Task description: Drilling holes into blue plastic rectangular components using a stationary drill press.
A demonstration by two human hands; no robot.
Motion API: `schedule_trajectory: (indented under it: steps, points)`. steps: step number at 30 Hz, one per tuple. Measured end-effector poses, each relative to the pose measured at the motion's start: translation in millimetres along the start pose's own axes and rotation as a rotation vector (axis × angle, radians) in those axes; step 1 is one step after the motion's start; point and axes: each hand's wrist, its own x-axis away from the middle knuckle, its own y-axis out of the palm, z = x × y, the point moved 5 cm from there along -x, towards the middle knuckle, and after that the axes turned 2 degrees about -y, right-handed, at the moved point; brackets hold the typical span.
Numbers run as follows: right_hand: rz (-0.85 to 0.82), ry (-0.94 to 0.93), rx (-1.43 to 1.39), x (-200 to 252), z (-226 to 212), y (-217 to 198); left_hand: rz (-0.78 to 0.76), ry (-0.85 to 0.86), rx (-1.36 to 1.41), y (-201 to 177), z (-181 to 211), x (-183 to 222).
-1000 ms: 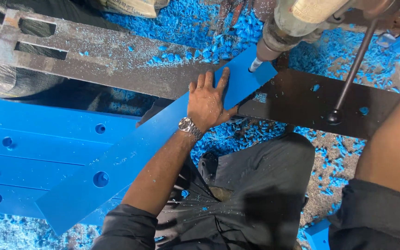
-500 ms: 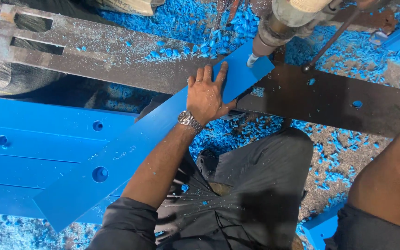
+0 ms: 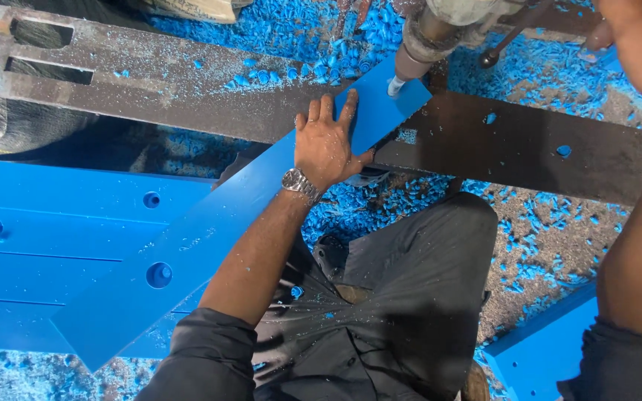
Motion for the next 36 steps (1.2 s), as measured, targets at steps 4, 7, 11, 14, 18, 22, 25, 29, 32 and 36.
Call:
schedule_trajectory:
  steps: [4,7,11,14,18,22,25,29,32,36]
  points:
    - [0.071,-0.100,-0.041,13,-69,11,0.018,-0.007,-0.031,-5,-5,-2]
    - [0.100,-0.197,-0.082,19,-129,-16,0.014,-0.005,-0.015,-3,-2,-1]
    - [-0.065,0.085,-0.140,15,-154,-27,-0.008,-0.028,-0.017,-4,-1,-1]
    - [-0.039,0.062,-0.165,19,-138,-16,0.018,-0.014,-0.020,-4,-2,-1]
    - [0.016,-0.072,-0.076,29,-142,-20,0.008,-0.005,-0.026,-2,-1,-1]
    - [0.049,-0.123,-0.009,32,-152,-17,-0.010,-0.021,-0.016,-4,0,0]
    - [0.111,-0.146,-0.010,33,-149,-5,-0.023,-0.026,-0.022,-1,-1,-3]
    - [0.084,-0.051,-0.297,35,-146,3,-0.008,-0.014,-0.041,1,-2,-2]
    - [0.200,-0.154,-0.236,40,-141,18,-0.012,-0.017,-0.029,-5,-1,-1]
    - [0.270,-0.244,-0.198,41,-140,15,-0.016,-0.025,-0.008,-5,0,-2]
